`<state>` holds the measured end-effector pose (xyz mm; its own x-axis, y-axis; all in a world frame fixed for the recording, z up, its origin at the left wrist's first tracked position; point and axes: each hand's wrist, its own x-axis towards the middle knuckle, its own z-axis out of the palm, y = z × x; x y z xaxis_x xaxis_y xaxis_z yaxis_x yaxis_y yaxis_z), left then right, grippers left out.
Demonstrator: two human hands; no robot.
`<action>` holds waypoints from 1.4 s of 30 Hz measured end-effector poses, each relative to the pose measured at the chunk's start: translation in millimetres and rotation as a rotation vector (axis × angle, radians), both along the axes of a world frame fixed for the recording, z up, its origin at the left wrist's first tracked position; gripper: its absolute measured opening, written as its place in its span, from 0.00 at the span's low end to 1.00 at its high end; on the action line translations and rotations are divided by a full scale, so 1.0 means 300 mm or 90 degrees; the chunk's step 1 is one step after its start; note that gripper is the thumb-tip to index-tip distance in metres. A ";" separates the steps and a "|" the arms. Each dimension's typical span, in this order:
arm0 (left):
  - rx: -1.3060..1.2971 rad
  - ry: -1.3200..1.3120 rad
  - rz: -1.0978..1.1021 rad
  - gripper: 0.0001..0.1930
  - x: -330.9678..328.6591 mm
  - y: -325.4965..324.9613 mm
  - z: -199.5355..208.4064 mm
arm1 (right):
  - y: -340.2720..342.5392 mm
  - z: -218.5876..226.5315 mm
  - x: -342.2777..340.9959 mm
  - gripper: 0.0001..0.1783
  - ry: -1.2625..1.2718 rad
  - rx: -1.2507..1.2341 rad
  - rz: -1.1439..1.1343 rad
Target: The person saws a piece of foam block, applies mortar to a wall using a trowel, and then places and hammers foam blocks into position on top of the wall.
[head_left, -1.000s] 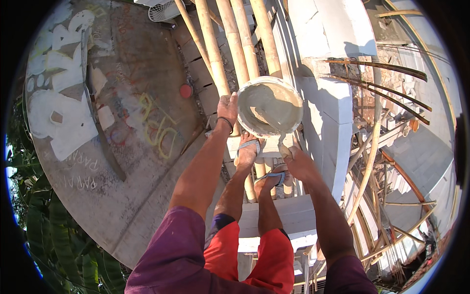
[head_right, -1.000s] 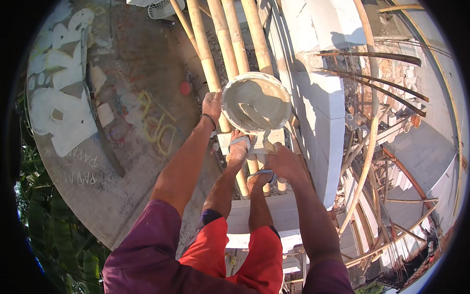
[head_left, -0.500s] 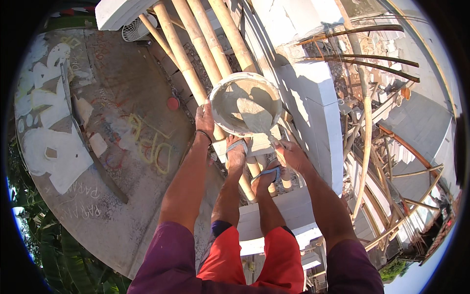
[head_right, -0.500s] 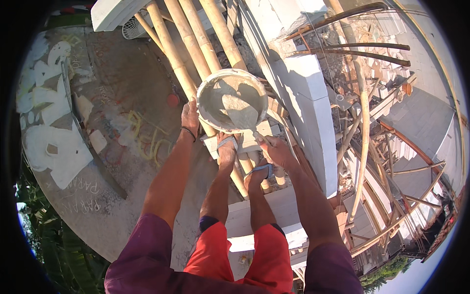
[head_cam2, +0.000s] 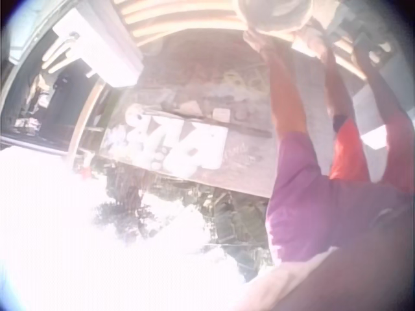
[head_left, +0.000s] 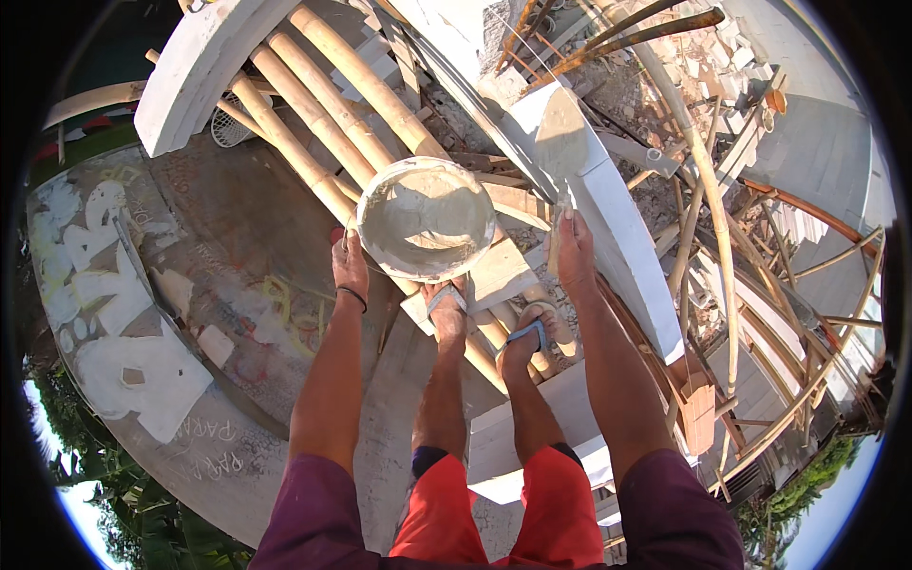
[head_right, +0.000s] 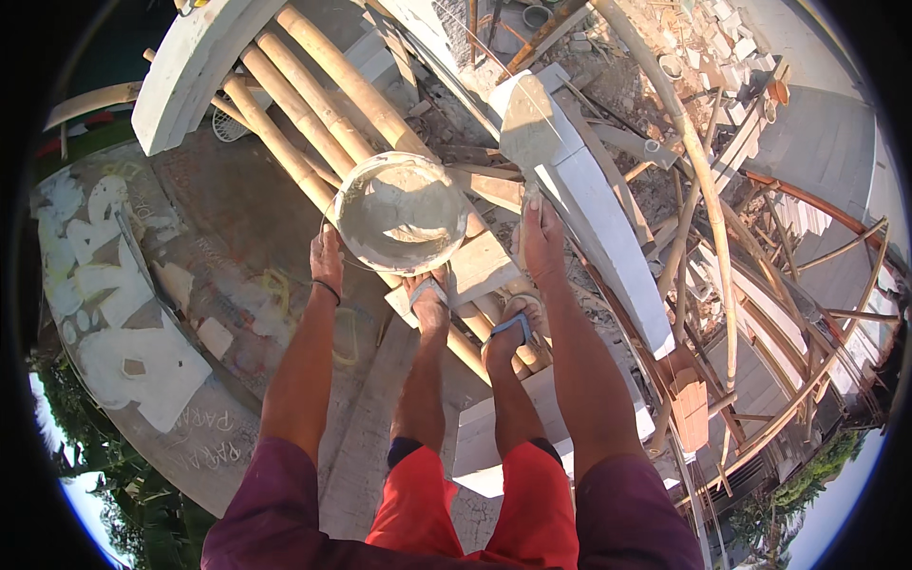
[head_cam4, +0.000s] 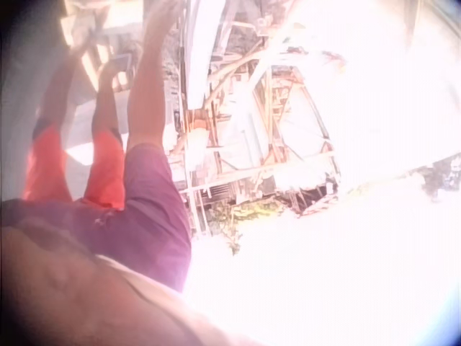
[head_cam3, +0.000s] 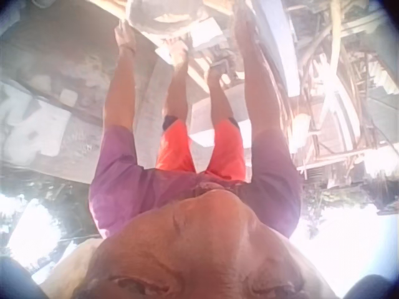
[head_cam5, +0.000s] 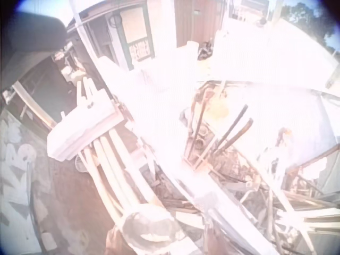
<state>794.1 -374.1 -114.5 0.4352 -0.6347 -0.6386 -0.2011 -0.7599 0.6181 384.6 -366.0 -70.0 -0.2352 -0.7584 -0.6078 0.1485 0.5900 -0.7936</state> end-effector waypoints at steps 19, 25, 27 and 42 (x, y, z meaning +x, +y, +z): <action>0.035 -0.028 -0.006 0.29 0.018 0.098 0.163 | 0.171 0.063 0.058 0.25 0.389 0.045 0.007; 0.119 -0.038 -0.379 0.29 -0.113 0.525 0.570 | 0.170 -0.298 0.055 0.30 0.533 0.099 -0.009; 0.253 -0.005 -0.404 0.30 -0.184 0.676 0.827 | 0.292 -0.304 0.072 0.32 0.543 0.178 0.034; 0.508 -0.244 -0.727 0.47 -0.423 0.875 1.195 | 0.181 0.402 0.021 0.25 0.437 0.205 -0.002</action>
